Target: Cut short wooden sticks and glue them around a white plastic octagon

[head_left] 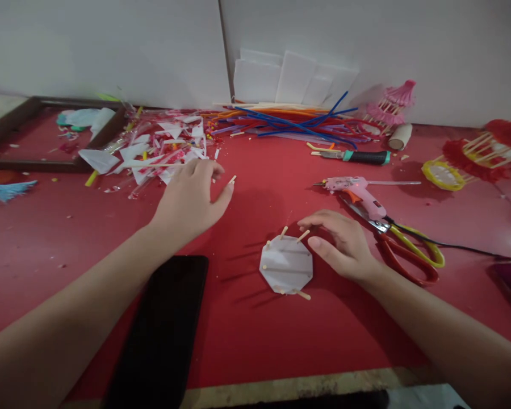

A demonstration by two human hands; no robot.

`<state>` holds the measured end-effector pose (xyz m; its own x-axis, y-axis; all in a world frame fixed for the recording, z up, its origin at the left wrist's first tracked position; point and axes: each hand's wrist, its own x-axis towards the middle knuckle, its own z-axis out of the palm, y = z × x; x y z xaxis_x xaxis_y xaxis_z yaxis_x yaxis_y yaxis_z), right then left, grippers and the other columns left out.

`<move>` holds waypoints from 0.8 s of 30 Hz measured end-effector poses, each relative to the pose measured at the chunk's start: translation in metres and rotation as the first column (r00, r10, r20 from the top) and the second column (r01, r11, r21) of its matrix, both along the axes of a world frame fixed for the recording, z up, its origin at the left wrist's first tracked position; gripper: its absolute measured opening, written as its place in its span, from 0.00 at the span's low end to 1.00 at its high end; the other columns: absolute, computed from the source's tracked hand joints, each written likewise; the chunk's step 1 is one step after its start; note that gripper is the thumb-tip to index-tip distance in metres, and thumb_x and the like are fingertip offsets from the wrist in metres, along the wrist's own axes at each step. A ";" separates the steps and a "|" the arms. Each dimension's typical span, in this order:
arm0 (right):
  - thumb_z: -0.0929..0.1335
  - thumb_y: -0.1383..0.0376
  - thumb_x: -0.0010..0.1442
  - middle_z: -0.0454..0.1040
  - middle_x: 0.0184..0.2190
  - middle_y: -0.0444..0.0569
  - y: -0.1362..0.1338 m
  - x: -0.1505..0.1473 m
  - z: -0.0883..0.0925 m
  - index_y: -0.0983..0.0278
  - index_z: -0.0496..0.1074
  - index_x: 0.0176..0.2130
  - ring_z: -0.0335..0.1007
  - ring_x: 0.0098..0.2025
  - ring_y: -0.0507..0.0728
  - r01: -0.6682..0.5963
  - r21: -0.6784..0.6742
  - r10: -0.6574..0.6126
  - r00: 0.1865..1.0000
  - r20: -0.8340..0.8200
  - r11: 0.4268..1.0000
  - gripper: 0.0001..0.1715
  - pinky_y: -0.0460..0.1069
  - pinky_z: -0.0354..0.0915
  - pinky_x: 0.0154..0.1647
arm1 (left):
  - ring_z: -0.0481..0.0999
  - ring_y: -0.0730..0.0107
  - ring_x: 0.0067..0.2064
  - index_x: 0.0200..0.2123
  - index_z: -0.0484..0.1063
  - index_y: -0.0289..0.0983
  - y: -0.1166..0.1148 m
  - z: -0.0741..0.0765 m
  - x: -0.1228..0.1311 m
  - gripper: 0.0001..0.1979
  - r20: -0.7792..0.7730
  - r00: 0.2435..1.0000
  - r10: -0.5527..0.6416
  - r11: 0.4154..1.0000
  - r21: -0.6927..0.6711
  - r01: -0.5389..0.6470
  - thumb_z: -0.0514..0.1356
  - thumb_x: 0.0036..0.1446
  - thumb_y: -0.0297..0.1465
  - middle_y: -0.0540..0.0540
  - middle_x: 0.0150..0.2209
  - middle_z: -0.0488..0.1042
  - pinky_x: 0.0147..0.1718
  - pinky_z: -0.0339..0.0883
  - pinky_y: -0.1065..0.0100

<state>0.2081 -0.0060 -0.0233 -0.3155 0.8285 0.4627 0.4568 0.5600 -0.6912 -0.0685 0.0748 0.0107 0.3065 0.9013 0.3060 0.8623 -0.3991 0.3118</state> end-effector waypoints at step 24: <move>0.65 0.57 0.68 0.81 0.35 0.48 0.007 0.000 -0.007 0.60 0.77 0.38 0.79 0.38 0.55 0.223 -0.125 -0.238 0.963 -0.124 0.967 0.13 0.51 0.74 0.40 | 0.77 0.57 0.40 0.39 0.72 0.36 -0.014 -0.004 0.023 0.10 -0.001 0.987 -0.162 0.946 -0.286 0.155 0.51 0.64 0.28 0.41 0.38 0.78 0.42 0.69 0.59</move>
<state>0.2085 0.0009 -0.0299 -0.0504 0.9192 0.3905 0.4614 0.3682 -0.8072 -0.0459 0.0612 0.0069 0.4563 0.8891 0.0353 0.8038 -0.4289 0.4122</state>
